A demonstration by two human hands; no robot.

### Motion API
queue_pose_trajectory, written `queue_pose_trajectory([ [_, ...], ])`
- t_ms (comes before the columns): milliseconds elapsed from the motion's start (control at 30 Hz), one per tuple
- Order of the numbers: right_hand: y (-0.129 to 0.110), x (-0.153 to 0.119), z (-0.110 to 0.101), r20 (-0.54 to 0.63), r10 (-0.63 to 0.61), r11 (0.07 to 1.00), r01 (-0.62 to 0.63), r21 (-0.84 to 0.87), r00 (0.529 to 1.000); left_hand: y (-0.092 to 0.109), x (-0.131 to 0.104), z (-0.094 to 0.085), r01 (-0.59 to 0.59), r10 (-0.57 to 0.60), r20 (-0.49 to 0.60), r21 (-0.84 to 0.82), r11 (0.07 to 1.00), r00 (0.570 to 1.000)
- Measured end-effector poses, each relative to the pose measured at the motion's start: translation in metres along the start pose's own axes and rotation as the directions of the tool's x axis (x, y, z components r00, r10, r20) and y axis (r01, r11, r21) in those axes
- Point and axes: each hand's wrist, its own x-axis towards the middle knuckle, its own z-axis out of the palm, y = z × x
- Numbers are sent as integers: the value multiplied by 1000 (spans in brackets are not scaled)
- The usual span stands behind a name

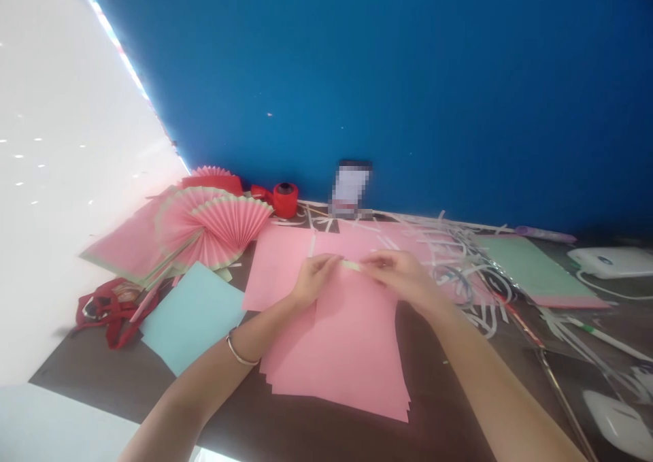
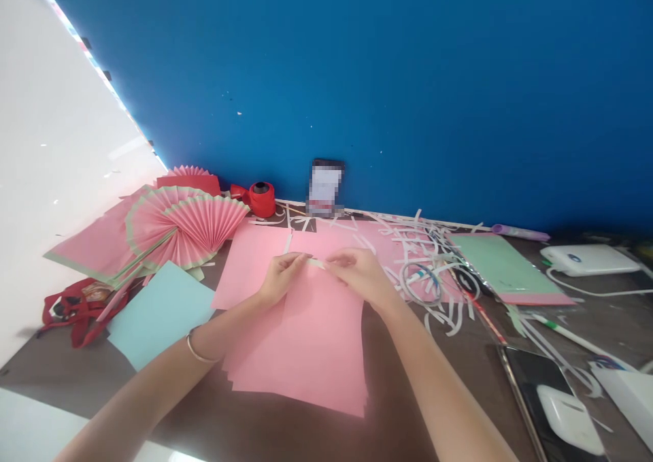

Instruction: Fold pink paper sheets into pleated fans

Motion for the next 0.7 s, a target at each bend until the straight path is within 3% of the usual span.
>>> queue_pose_trajectory([
  [133, -3, 0, 1, -2, 14, 994, -14, 111, 1000, 0, 0, 1, 33, -33, -6, -13, 999, 999],
  [300, 1, 2, 7, 11, 36, 983, -37, 179, 999, 3, -2, 2, 78, -80, 84, 28, 997, 993],
  [567, 3, 3, 14, -23, -43, 999, 42, -32, 999, -4, -1, 2, 6, -7, 8, 97, 995, 1000],
  [700, -1, -1, 20, 1, -64, 998, 64, -25, 998, -6, -2, 2, -25, 29, -27, 120, 992, 999],
])
